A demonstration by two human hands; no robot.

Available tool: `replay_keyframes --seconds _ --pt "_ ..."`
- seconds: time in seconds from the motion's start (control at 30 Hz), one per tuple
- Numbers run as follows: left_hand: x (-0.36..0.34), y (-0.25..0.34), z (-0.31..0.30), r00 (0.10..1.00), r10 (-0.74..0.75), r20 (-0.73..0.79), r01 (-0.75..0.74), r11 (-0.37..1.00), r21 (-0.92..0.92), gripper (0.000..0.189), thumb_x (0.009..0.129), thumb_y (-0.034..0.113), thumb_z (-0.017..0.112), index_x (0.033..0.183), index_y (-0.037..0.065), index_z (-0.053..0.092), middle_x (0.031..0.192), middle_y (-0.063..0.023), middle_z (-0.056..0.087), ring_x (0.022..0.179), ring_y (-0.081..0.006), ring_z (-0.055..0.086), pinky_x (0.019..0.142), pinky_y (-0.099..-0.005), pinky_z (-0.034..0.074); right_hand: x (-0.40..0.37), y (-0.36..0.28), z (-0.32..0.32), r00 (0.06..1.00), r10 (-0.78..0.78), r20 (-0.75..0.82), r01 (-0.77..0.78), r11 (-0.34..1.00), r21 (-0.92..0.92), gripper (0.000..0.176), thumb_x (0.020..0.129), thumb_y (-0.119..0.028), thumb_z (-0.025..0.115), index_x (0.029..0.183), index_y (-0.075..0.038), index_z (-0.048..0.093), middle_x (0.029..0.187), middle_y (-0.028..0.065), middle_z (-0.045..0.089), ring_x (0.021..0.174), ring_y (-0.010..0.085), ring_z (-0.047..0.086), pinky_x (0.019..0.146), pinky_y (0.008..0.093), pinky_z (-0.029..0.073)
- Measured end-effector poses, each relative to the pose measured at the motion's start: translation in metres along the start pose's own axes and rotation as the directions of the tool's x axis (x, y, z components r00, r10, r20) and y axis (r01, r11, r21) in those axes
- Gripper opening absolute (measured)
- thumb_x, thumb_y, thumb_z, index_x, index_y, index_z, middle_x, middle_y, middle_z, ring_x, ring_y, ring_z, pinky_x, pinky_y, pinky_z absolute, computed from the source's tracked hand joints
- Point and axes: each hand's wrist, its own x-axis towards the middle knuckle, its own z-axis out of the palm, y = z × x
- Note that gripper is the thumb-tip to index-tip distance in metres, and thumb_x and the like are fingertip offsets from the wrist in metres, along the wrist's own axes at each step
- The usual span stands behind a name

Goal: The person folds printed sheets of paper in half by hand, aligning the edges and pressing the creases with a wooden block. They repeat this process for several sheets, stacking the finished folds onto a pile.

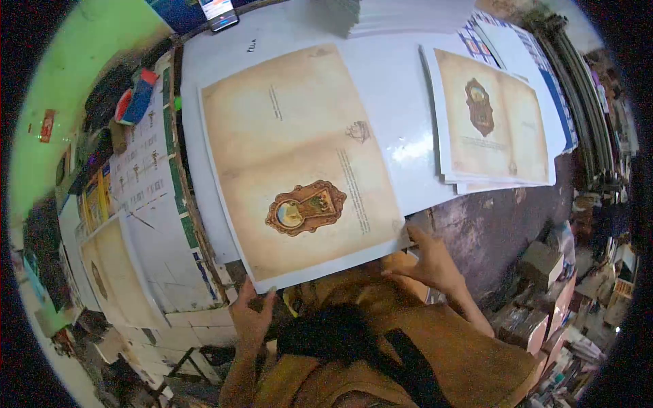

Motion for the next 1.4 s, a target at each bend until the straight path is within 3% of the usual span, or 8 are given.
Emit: replay_keyframes --seconds 0.37,0.57,0.77,0.87,1.1,1.2,1.33,1.4 --pt "0.002 0.003 -0.023 0.988 0.081 0.131 -0.105 0.977 0.184 0.062 0.077 0.01 0.076 0.132 -0.001 0.048 0.112 -0.017 0.065 0.1 -0.0226 0.065 0.085 -0.0349 0.052 0.008 0.021 0.002 1.0 -0.026 -0.014 0.023 0.988 -0.155 0.065 0.074 -0.028 0.075 0.126 -0.001 0.048 0.1 0.0249 0.064 0.09 0.0408 0.063 0.078 0.0449 0.053" --pt "0.01 0.012 -0.034 0.977 -0.101 0.188 0.056 0.972 0.229 0.075 0.073 0.025 0.08 0.135 0.001 0.045 0.122 -0.0214 0.058 0.108 -0.0279 0.061 0.084 -0.0393 0.052 0.008 0.011 -0.003 0.999 -0.025 -0.029 0.024 0.998 -0.053 0.065 0.074 -0.027 0.077 0.127 -0.001 0.05 0.105 0.0226 0.064 0.094 0.0377 0.064 0.082 0.0423 0.053" --pt "0.027 0.044 -0.029 0.903 0.398 0.162 -0.417 0.72 0.554 0.083 0.069 0.033 0.08 0.137 0.004 0.042 0.15 -0.0215 0.024 0.136 -0.0374 0.031 0.107 -0.0482 0.032 0.008 0.005 -0.004 1.0 0.025 -0.014 -0.025 1.0 -0.002 0.063 0.073 -0.025 0.079 0.127 -0.004 0.052 0.108 0.0216 0.064 0.1 0.0354 0.064 0.085 0.0397 0.052" --pt "0.036 0.039 -0.014 0.832 0.338 0.44 -0.543 0.657 0.523 0.081 0.071 0.034 0.077 0.138 0.005 0.041 0.148 -0.0215 0.029 0.137 -0.0375 0.03 0.111 -0.0495 0.025 0.012 0.011 -0.002 1.0 0.019 0.007 -0.019 1.0 -0.022 0.064 0.072 -0.025 0.08 0.127 -0.004 0.053 0.109 0.0213 0.064 0.102 0.034 0.063 0.086 0.0393 0.052" --pt "0.047 0.034 -0.038 0.717 0.499 0.487 -0.68 0.655 0.329 0.04 0.075 0.017 0.074 0.112 0.006 0.063 0.116 -0.0142 0.064 0.111 -0.0264 0.061 0.092 -0.0381 0.05 0.01 0.021 0.002 0.999 -0.025 -0.032 0.027 0.997 0.078 0.079 0.058 -0.015 0.088 0.126 0.004 0.052 0.109 0.0184 0.066 0.1 0.0242 0.064 0.09 0.0347 0.049" --pt "0.06 0.053 -0.067 0.687 0.664 0.295 -0.704 0.708 0.045 0.027 0.076 0.009 0.073 0.102 0.007 0.066 0.098 -0.0105 0.07 0.093 -0.0252 0.068 0.085 -0.0342 0.053 0.009 0.015 -0.008 0.999 -0.022 0.033 0.017 0.987 0.162 0.079 0.059 -0.015 0.088 0.126 0.003 0.052 0.111 0.0171 0.065 0.103 0.0238 0.063 0.092 0.0356 0.047" --pt "0.083 0.118 -0.112 0.863 0.506 0.021 -0.475 0.796 0.375 0.021 0.071 0.002 0.074 0.091 0.006 0.067 0.086 -0.0093 0.07 0.079 -0.0211 0.069 0.08 -0.031 0.053 0.007 0.02 -0.009 1.0 -0.029 -0.001 0.029 0.979 0.2 0.076 0.061 -0.016 0.087 0.127 0.001 0.052 0.112 0.017 0.065 0.102 0.0236 0.063 0.091 0.036 0.048" --pt "0.127 0.119 -0.121 0.6 0.771 -0.212 -0.599 0.609 0.519 0.034 0.073 0.005 0.076 0.105 0.003 0.063 0.095 -0.0117 0.069 0.085 -0.0223 0.067 0.08 -0.0318 0.051 0.011 0.02 -0.007 1.0 -0.008 0.024 0.004 0.987 0.162 0.075 0.062 -0.017 0.087 0.127 0.0 0.053 0.111 0.0169 0.065 0.101 0.0239 0.063 0.09 0.0364 0.048"
